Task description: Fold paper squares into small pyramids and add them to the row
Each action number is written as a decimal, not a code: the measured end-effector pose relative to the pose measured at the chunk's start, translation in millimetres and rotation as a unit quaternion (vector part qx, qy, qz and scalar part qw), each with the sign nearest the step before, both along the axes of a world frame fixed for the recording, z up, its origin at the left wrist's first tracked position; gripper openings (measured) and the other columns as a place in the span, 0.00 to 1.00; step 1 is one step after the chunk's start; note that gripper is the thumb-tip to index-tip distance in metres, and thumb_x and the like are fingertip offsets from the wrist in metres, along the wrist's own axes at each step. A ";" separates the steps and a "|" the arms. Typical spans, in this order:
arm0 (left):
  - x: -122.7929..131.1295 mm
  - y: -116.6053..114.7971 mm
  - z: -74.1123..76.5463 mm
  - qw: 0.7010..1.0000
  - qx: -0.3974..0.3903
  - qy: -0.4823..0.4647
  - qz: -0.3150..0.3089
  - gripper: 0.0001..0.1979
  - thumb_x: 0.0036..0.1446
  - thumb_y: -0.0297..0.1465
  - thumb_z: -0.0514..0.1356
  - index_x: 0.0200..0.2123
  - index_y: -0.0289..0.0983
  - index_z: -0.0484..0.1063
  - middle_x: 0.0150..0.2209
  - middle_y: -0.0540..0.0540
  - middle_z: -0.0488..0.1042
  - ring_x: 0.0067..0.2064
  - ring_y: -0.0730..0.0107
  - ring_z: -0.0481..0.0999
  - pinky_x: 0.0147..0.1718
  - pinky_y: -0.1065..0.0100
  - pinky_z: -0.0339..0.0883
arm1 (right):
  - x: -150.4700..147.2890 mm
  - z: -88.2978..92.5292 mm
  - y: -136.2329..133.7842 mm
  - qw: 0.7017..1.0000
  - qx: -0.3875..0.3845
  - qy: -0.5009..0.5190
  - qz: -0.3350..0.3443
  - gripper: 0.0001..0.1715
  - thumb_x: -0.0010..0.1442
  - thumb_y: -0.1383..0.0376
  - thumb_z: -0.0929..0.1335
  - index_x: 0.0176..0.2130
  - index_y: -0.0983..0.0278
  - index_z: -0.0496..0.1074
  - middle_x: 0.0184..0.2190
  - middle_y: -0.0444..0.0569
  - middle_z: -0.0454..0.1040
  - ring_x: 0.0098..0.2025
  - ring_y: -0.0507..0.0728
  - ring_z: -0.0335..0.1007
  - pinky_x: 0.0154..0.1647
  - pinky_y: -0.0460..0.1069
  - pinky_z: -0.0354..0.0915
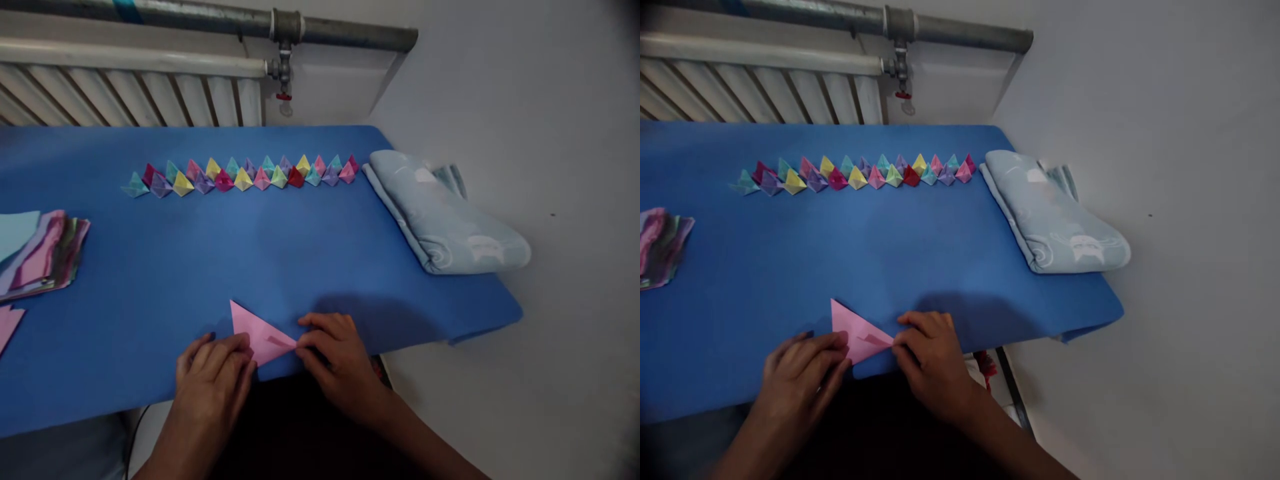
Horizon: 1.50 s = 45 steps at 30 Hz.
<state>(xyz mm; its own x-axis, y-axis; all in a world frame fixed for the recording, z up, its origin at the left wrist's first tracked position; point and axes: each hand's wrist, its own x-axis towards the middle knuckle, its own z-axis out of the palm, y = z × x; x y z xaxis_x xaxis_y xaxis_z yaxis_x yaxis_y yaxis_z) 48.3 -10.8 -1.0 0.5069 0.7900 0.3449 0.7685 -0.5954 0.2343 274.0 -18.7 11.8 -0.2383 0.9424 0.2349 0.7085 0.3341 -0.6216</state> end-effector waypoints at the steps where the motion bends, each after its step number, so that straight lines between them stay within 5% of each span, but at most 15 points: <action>1: -1.2 0.4 -1.4 1.000 0.003 0.006 -0.005 0.05 0.59 0.29 0.56 0.34 0.41 0.71 0.40 0.49 0.77 0.39 0.64 0.75 0.47 0.56 0.57 | 0.1 -0.2 -0.2 1.000 0.004 -0.004 0.001 0.05 0.61 0.68 0.66 0.35 0.61 0.73 0.43 0.49 0.74 0.43 0.56 0.68 0.43 0.52 0.57; 15: 5.5 -7.6 7.6 0.999 -0.046 0.009 0.016 0.08 0.62 0.28 0.53 0.38 0.42 0.71 0.44 0.47 0.75 0.44 0.62 0.73 0.53 0.52 0.53 | 2.3 -0.6 -1.4 1.000 -0.005 0.021 0.019 0.05 0.60 0.67 0.66 0.35 0.62 0.73 0.43 0.49 0.73 0.43 0.56 0.68 0.44 0.53 0.57; 45: 10.2 2.9 -0.3 0.998 -0.042 0.000 0.048 0.12 0.62 0.32 0.50 0.31 0.40 0.72 0.38 0.47 0.77 0.39 0.61 0.73 0.45 0.55 0.57 | -2.4 -0.8 2.8 1.000 -0.024 0.004 0.000 0.06 0.61 0.68 0.66 0.31 0.62 0.69 0.42 0.48 0.74 0.42 0.57 0.66 0.42 0.53 0.54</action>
<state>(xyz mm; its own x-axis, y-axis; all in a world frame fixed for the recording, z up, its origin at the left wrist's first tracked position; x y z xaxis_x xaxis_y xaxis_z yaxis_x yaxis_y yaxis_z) 58.5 -7.9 -1.3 0.4275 0.8610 0.2757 0.8212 -0.4974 0.2798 271.6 -15.9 11.1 -0.2370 0.9524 0.1916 0.7036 0.3043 -0.6421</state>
